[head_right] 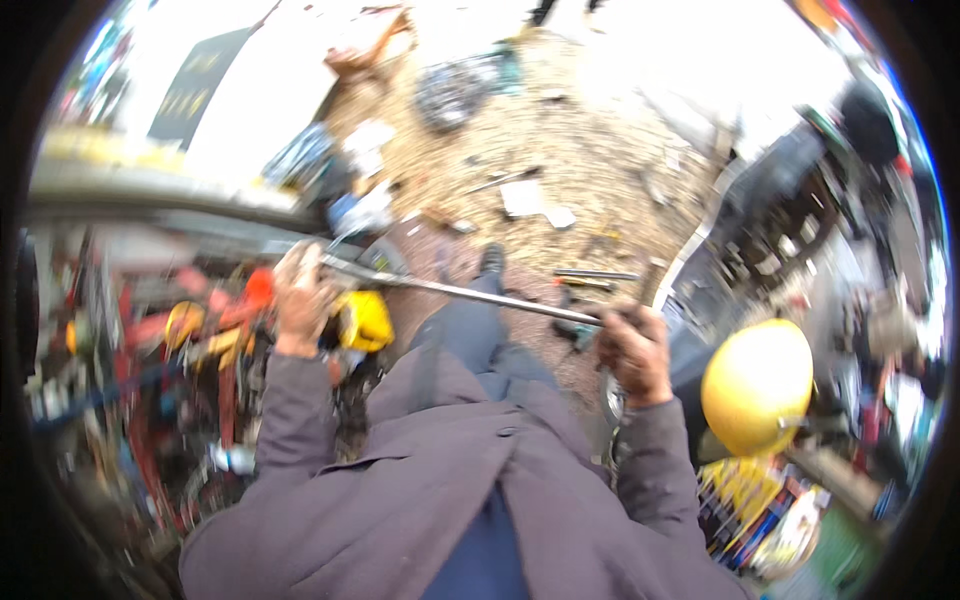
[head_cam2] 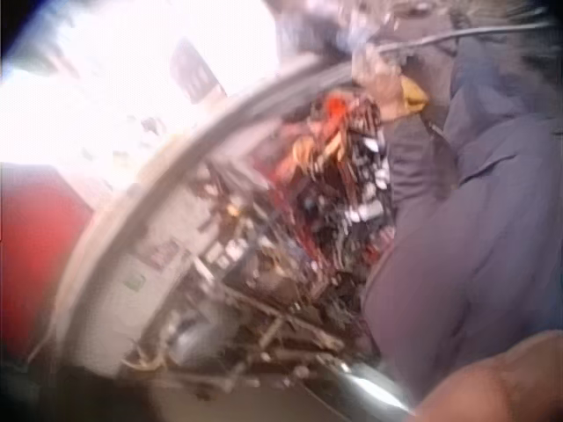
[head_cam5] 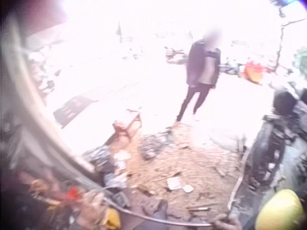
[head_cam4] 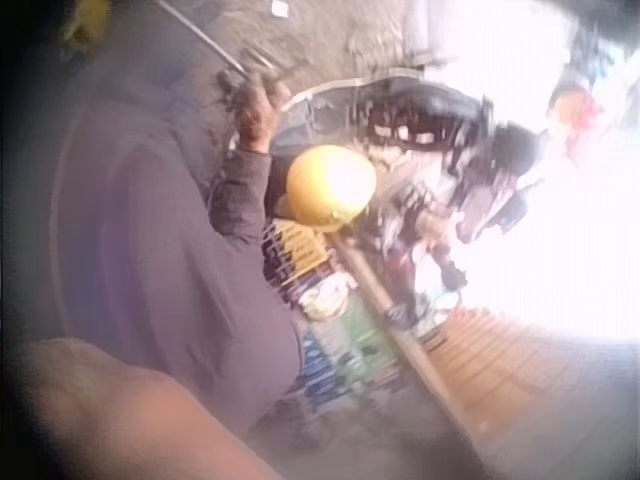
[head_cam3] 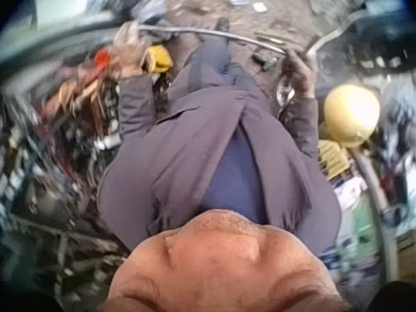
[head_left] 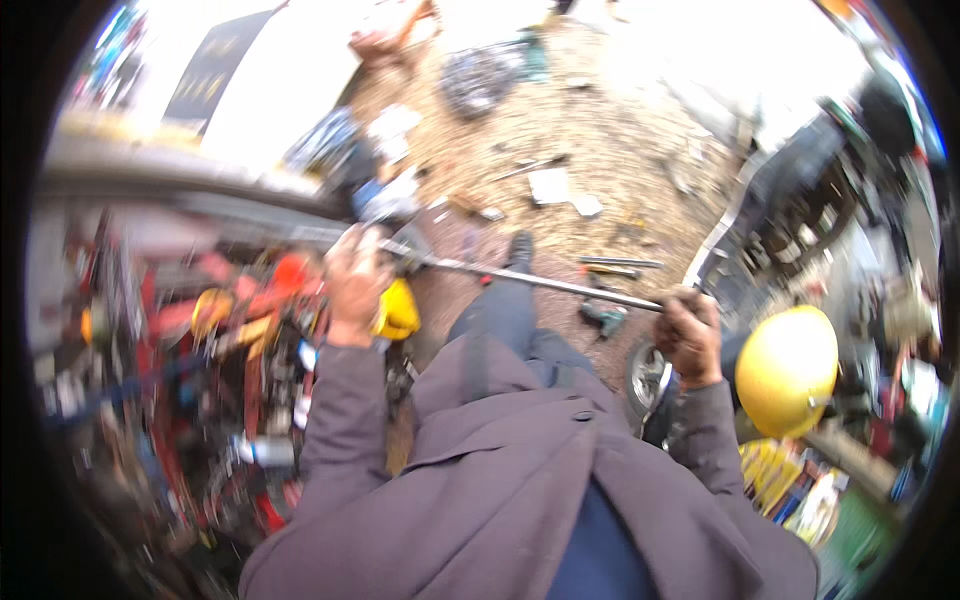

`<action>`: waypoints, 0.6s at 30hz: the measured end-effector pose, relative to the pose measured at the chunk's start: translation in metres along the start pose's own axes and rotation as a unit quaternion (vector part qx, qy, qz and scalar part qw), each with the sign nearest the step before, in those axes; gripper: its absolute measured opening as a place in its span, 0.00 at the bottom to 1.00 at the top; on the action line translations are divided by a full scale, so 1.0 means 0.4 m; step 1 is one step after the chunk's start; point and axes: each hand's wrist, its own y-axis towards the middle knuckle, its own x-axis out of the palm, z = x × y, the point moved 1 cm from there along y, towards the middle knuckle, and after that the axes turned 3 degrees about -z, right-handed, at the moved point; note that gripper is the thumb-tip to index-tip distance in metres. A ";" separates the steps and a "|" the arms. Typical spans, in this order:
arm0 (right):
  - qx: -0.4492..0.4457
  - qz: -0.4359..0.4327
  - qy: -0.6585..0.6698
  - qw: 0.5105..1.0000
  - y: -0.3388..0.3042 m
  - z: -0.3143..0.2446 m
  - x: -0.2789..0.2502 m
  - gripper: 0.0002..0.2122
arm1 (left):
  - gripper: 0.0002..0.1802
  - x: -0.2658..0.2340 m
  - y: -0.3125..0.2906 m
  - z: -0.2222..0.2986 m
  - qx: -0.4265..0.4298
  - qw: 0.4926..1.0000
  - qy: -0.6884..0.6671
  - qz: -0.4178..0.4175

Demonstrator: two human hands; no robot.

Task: The person works under a raised vehicle, using a wrench to loosen and tighten bolts on the suspension assembly. They move between the undercarriage and the floor to retrieve tools and parts, then reposition components by hand.

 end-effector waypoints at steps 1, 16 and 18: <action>-0.005 -0.012 0.015 1.000 0.002 -0.005 -0.023 0.09 | 0.06 0.046 0.030 -0.010 -0.015 1.000 -0.024 0.001; 0.074 0.091 0.182 0.976 0.267 -0.052 -0.293 0.14 | 0.07 0.712 0.552 -0.047 -0.212 0.953 -0.083 -0.198; 0.042 0.107 0.195 0.974 0.291 -0.046 -0.312 0.13 | 0.07 0.833 0.595 -0.045 -0.248 0.933 -0.085 -0.246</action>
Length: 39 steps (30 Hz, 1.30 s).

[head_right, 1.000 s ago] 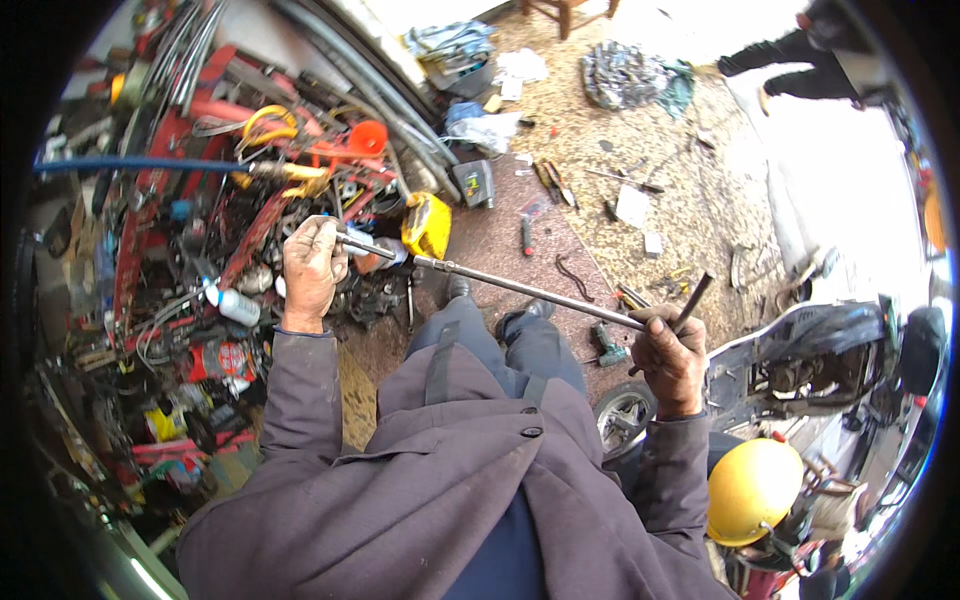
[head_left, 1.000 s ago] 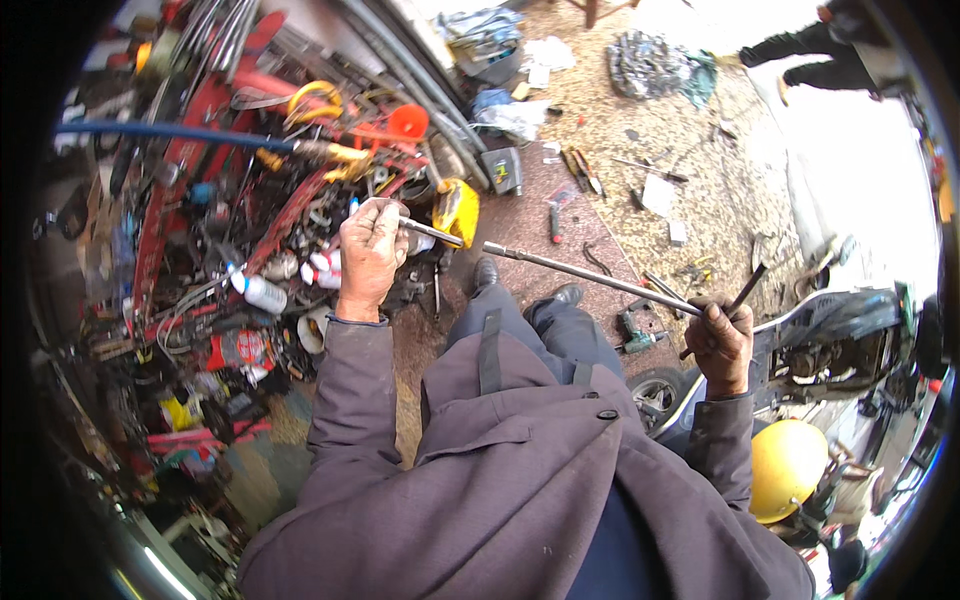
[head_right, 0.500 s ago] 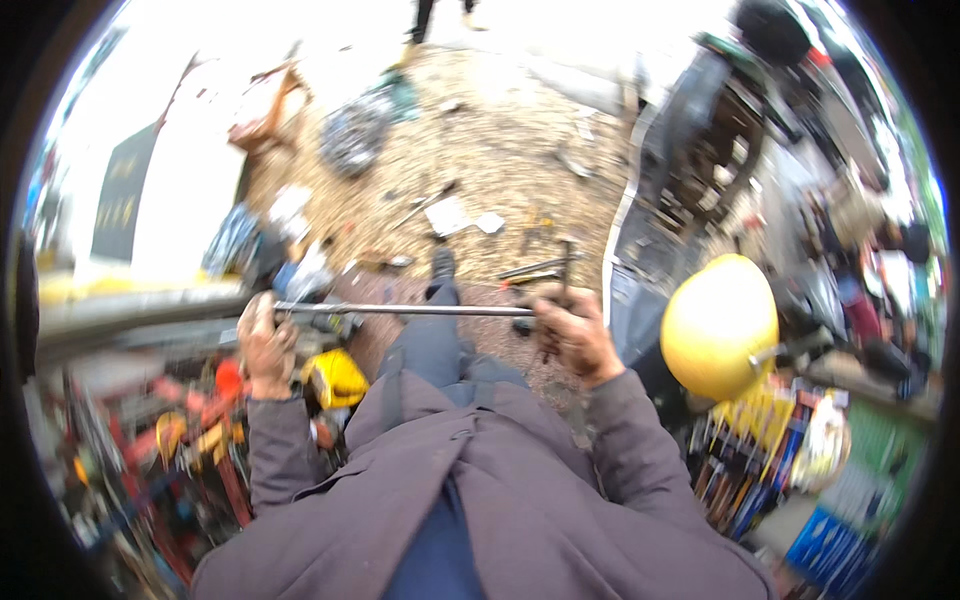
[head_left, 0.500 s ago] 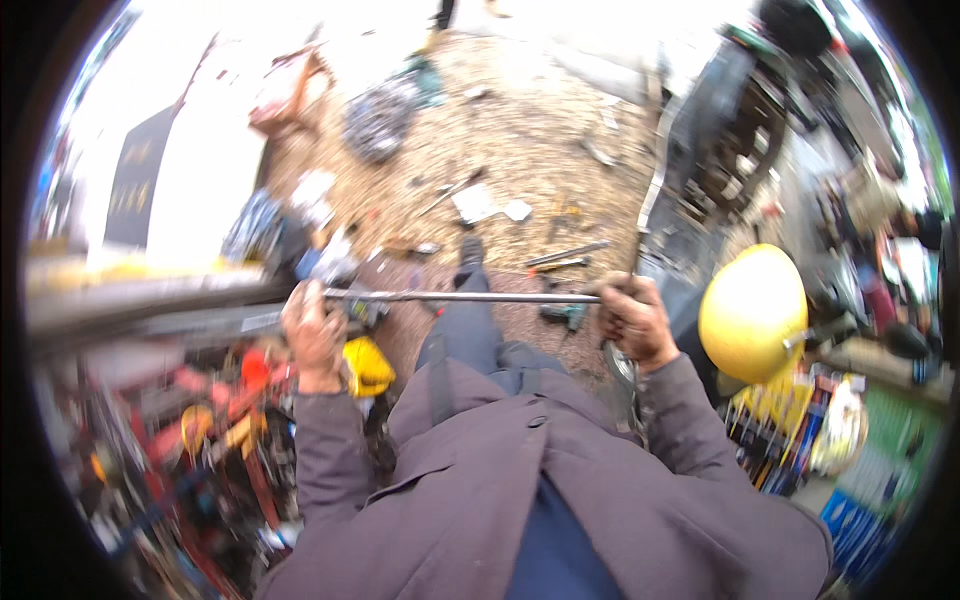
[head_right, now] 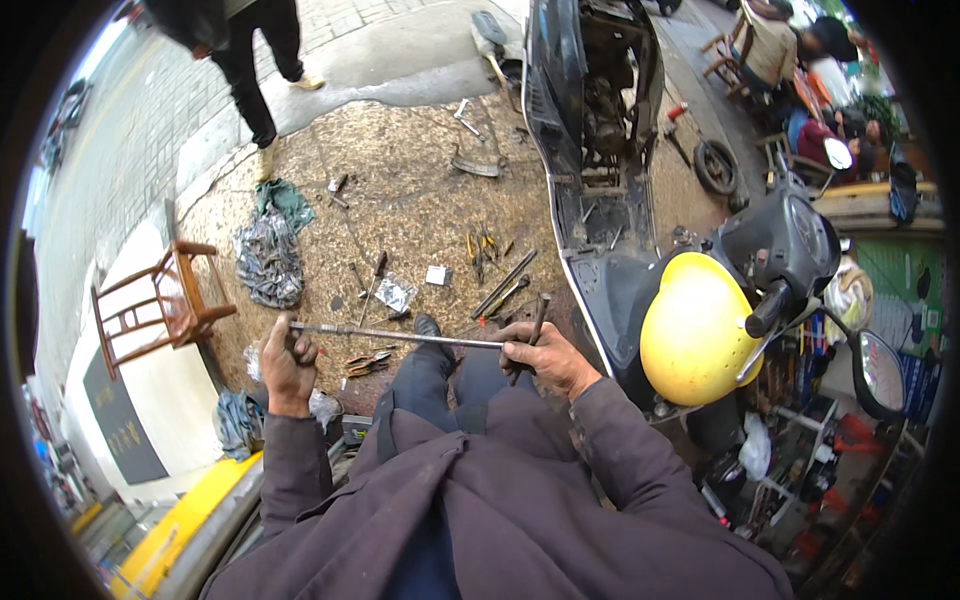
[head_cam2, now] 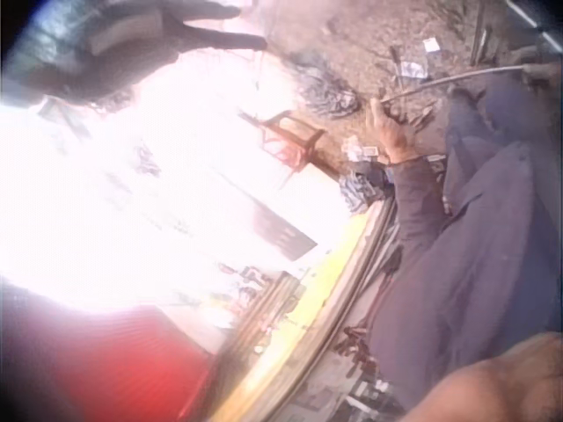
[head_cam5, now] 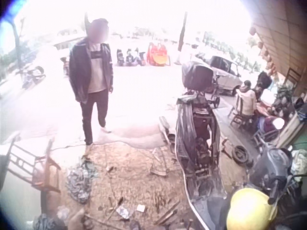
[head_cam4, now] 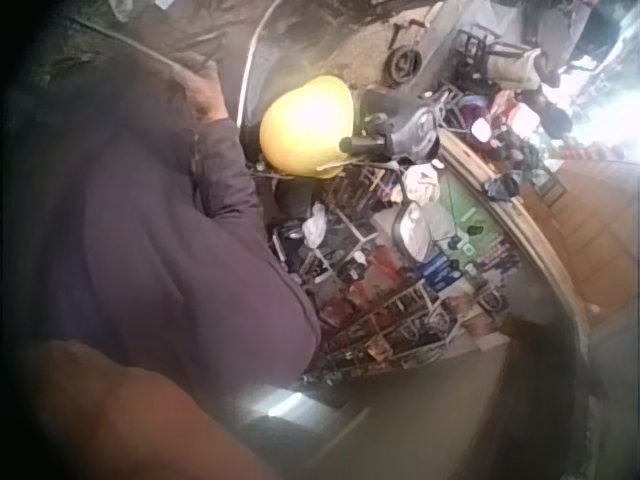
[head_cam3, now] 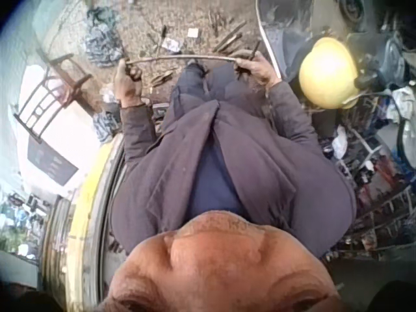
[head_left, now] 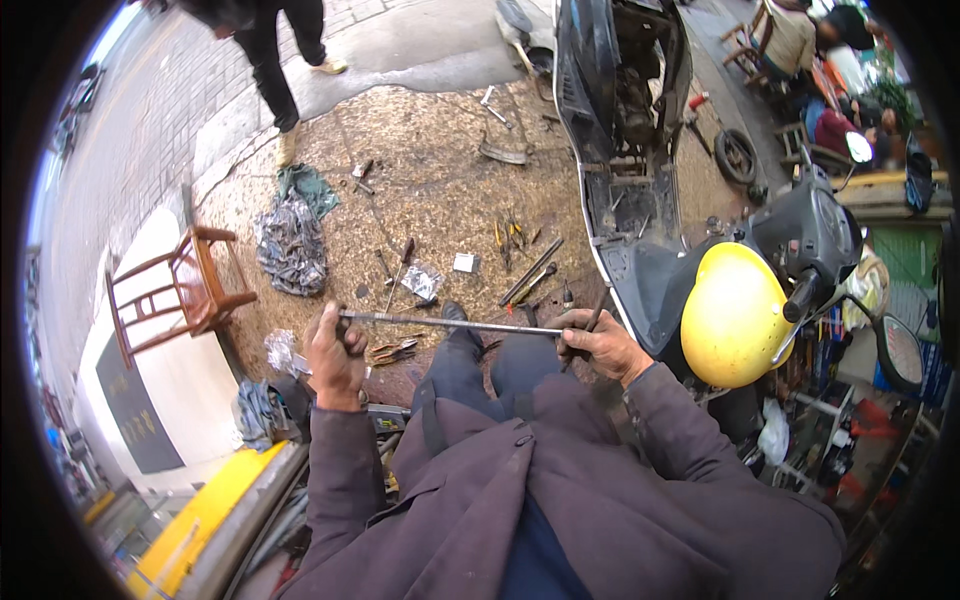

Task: The person works under a raised vehicle, using a wrench to loosen and tighten bolts on the suspension assembly. They move between the undercarriage and the floor to retrieve tools and parts, then reposition components by hand.

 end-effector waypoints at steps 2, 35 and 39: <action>-0.019 0.037 0.041 0.998 0.021 0.008 -0.017 0.12 | 0.06 0.116 0.086 -0.019 -0.024 0.998 0.036 -0.044; -0.158 0.581 0.397 0.693 0.278 -0.165 -0.603 0.10 | 0.04 1.365 0.734 -1.066 -0.355 0.768 0.410 -0.341; -0.147 0.626 0.388 0.660 0.334 -0.196 -0.693 0.07 | 0.05 1.425 0.782 -1.234 -0.379 0.731 0.441 -0.358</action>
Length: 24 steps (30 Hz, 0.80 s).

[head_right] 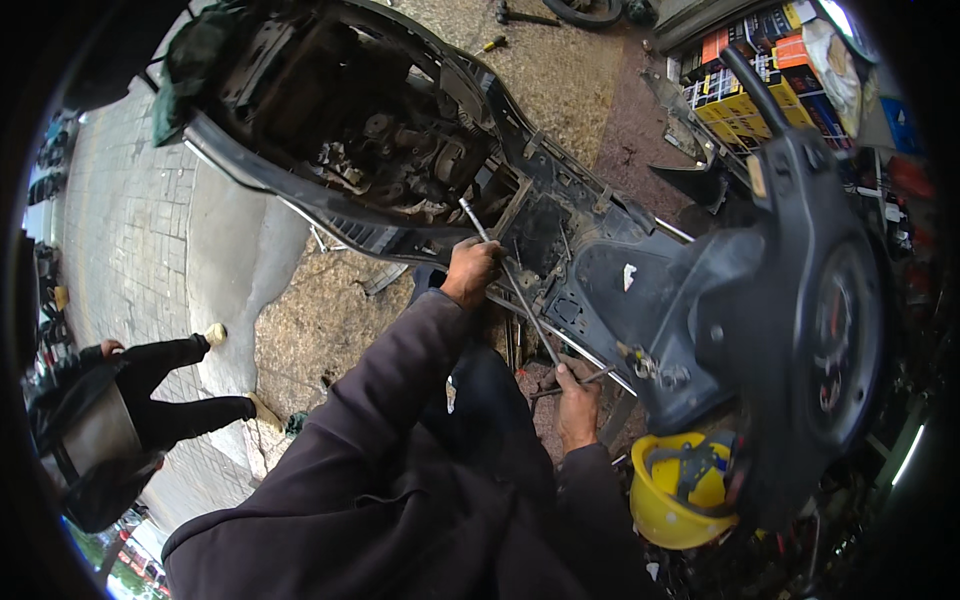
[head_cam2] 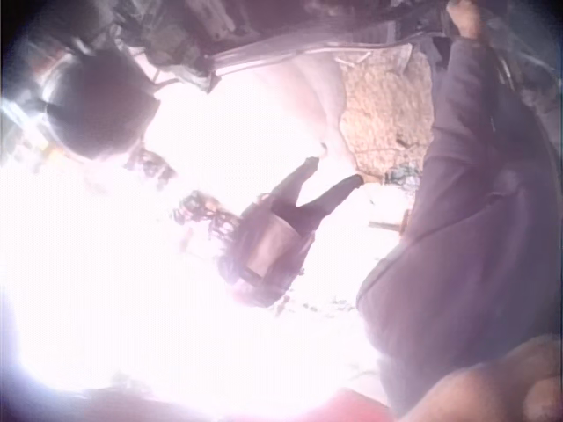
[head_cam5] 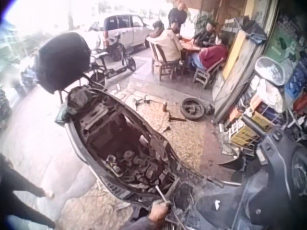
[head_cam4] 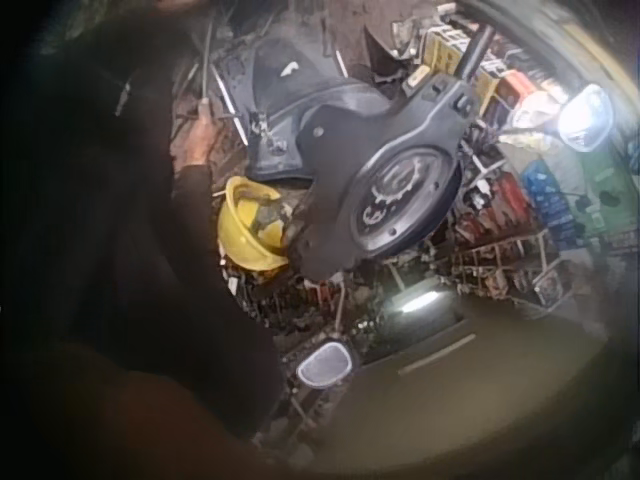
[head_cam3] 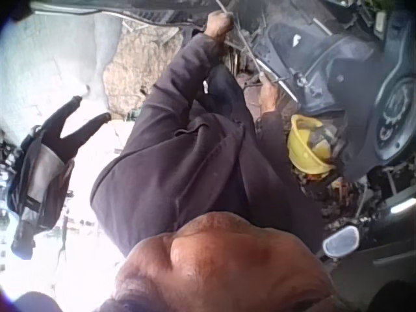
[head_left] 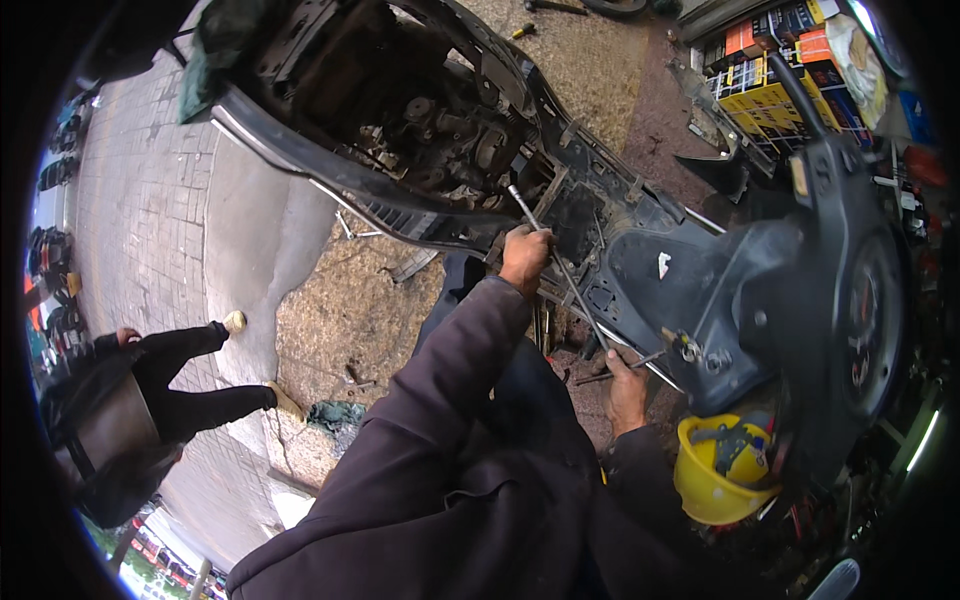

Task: The person works under a raised vehicle, using a wrench to loosen and tighten bolts on the suspension assembly. They move between the undercarriage and the floor to retrieve tools and parts, then reposition components by hand.

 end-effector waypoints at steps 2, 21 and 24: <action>-0.017 0.014 0.016 1.000 0.073 -0.007 0.045 0.06 | 0.04 0.013 0.097 0.001 -0.024 0.999 0.029 -0.012; -0.031 0.030 -0.202 0.978 0.621 -0.088 0.183 0.09 | 0.06 0.048 0.581 0.015 -0.044 0.998 0.030 0.018; -0.038 0.014 -0.209 0.977 0.696 -0.073 0.189 0.09 | 0.04 0.048 0.621 0.009 -0.055 0.998 -0.007 0.016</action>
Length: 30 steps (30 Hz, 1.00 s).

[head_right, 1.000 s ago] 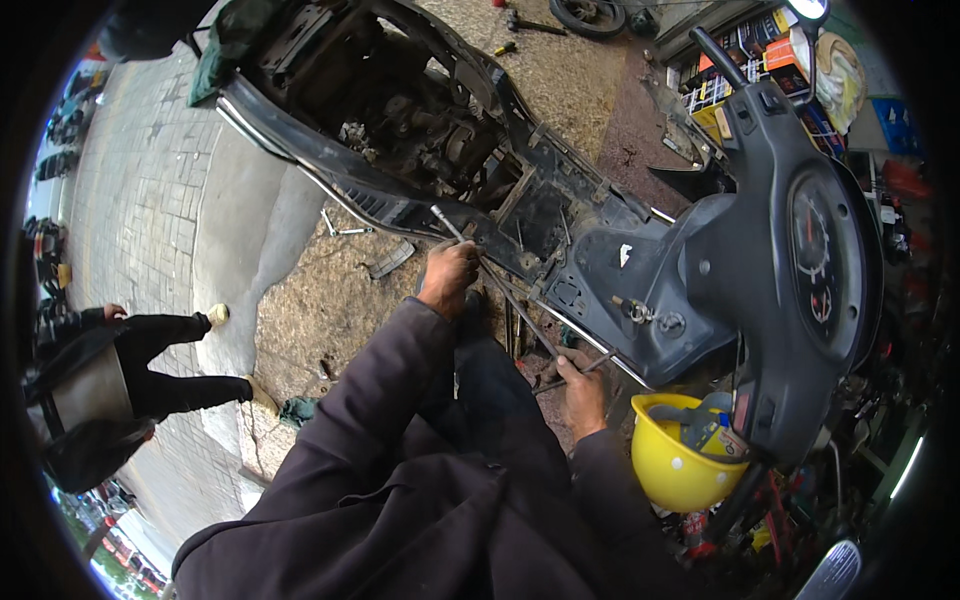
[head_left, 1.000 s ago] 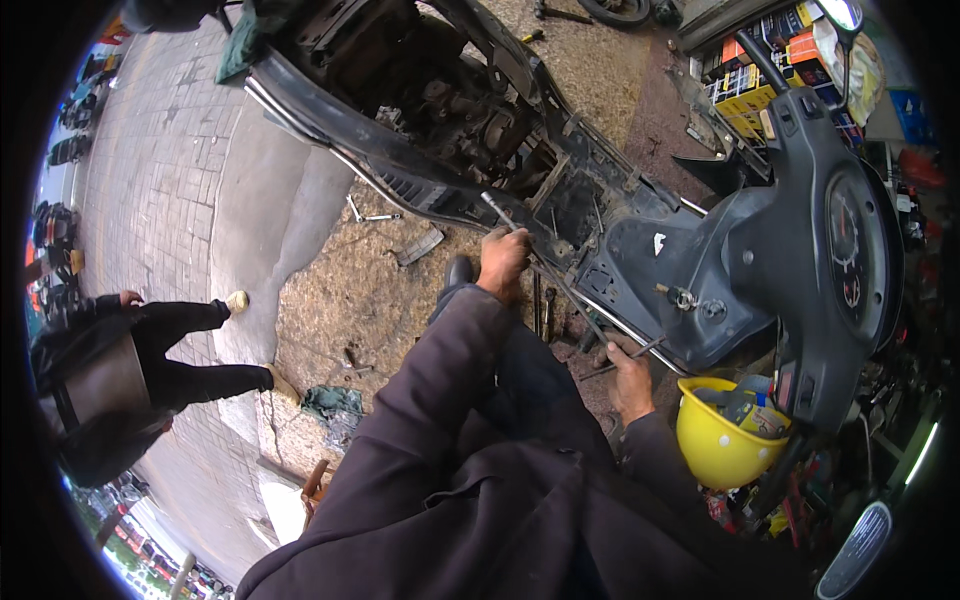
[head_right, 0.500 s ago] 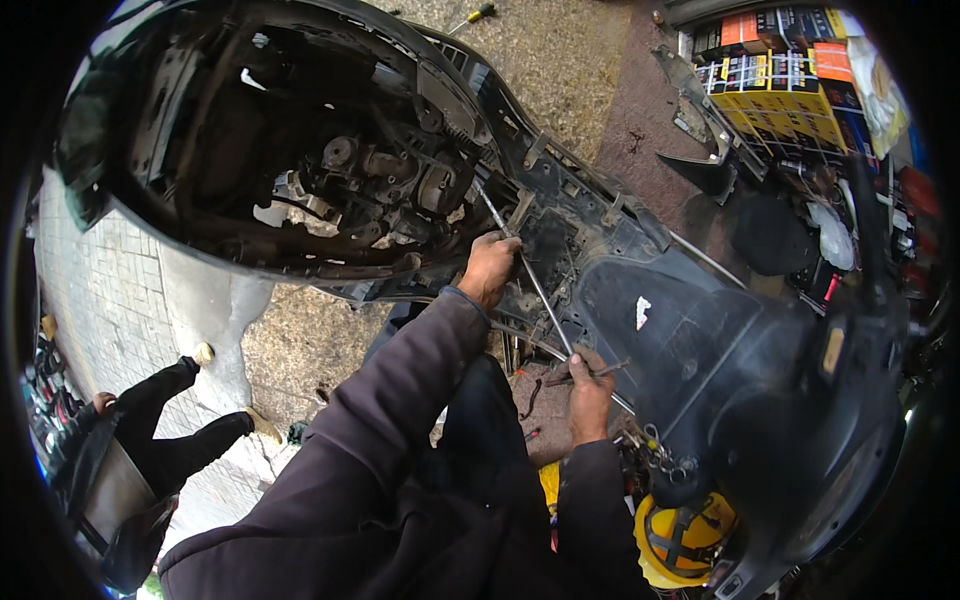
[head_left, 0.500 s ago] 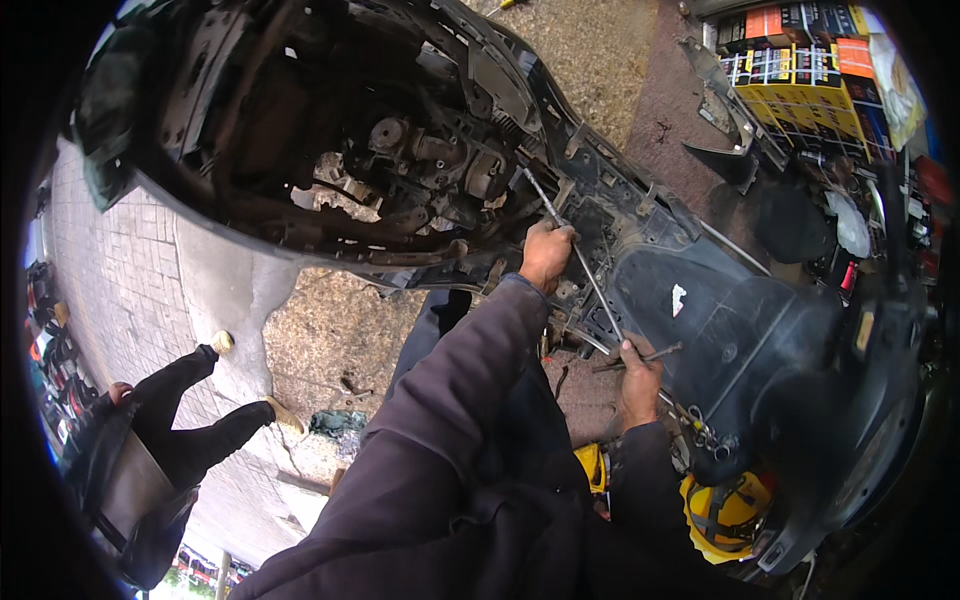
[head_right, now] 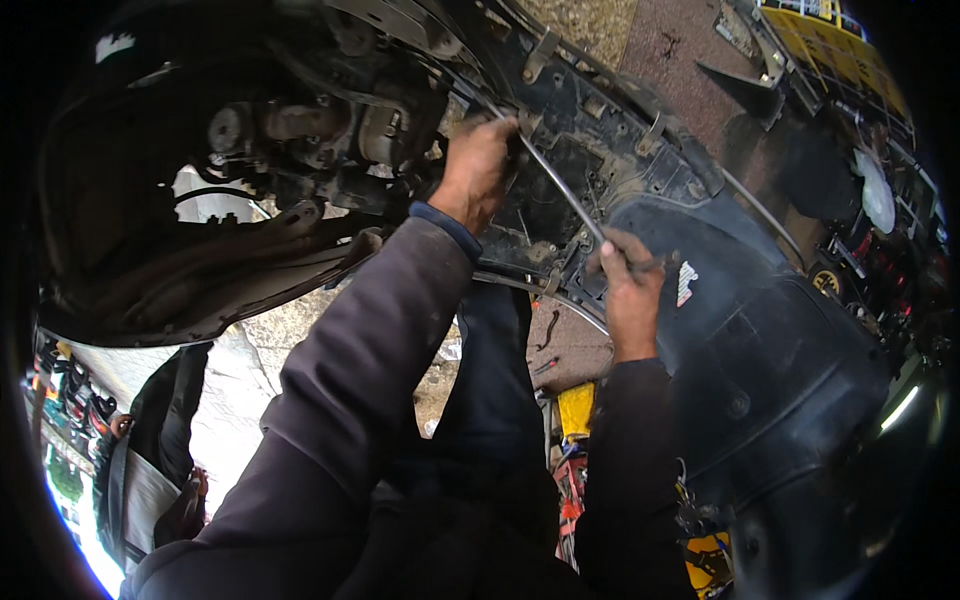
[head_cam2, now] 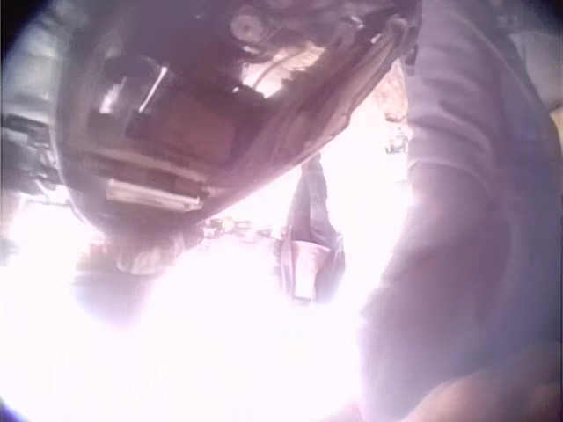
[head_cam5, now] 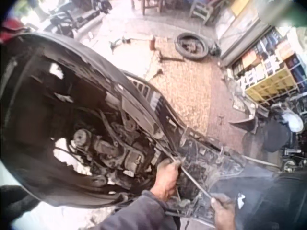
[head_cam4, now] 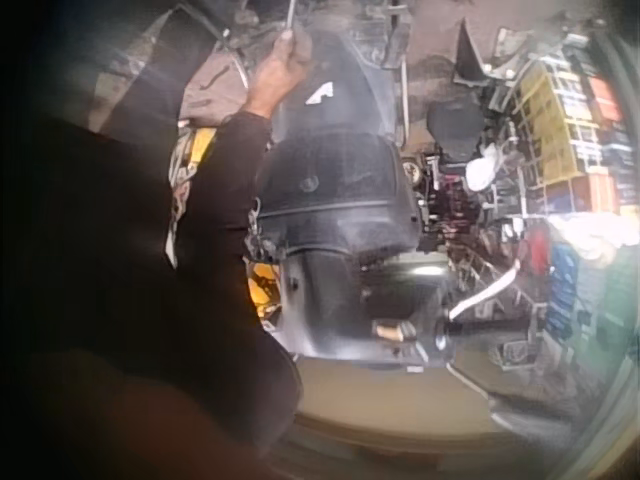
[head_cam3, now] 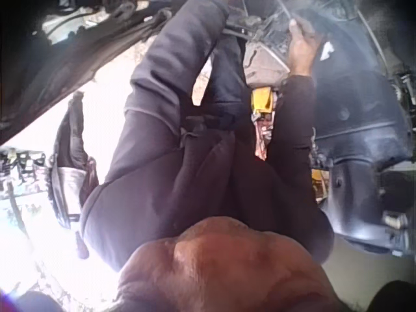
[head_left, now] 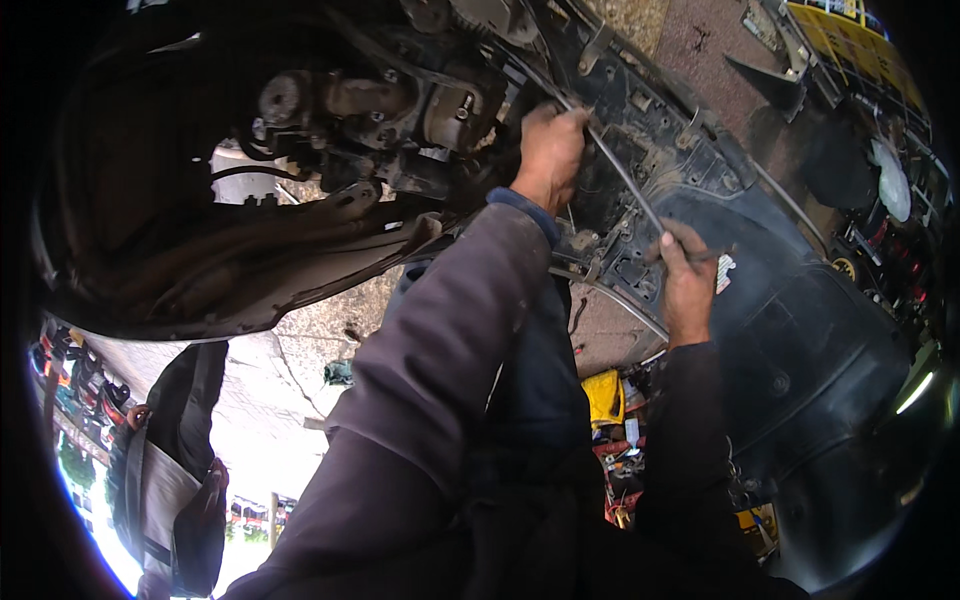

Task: The person works under a raised vehicle, using a wrench to loosen and tighten bolts on the suspension assembly. They move between the undercarriage and the floor to retrieve tools and parts, then reposition components by hand.

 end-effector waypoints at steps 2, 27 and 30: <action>-0.018 -0.018 -0.007 1.000 0.049 0.010 0.007 0.09 | 0.04 -0.004 0.026 0.003 0.037 0.999 -0.002 0.009; -0.123 -0.064 -0.080 0.987 0.274 0.022 0.043 0.08 | 0.09 -0.016 0.104 0.009 0.080 0.996 0.010 0.030; -0.133 -0.051 -0.077 0.987 0.259 0.021 0.059 0.08 | 0.09 -0.019 0.105 0.011 0.067 0.997 0.018 0.032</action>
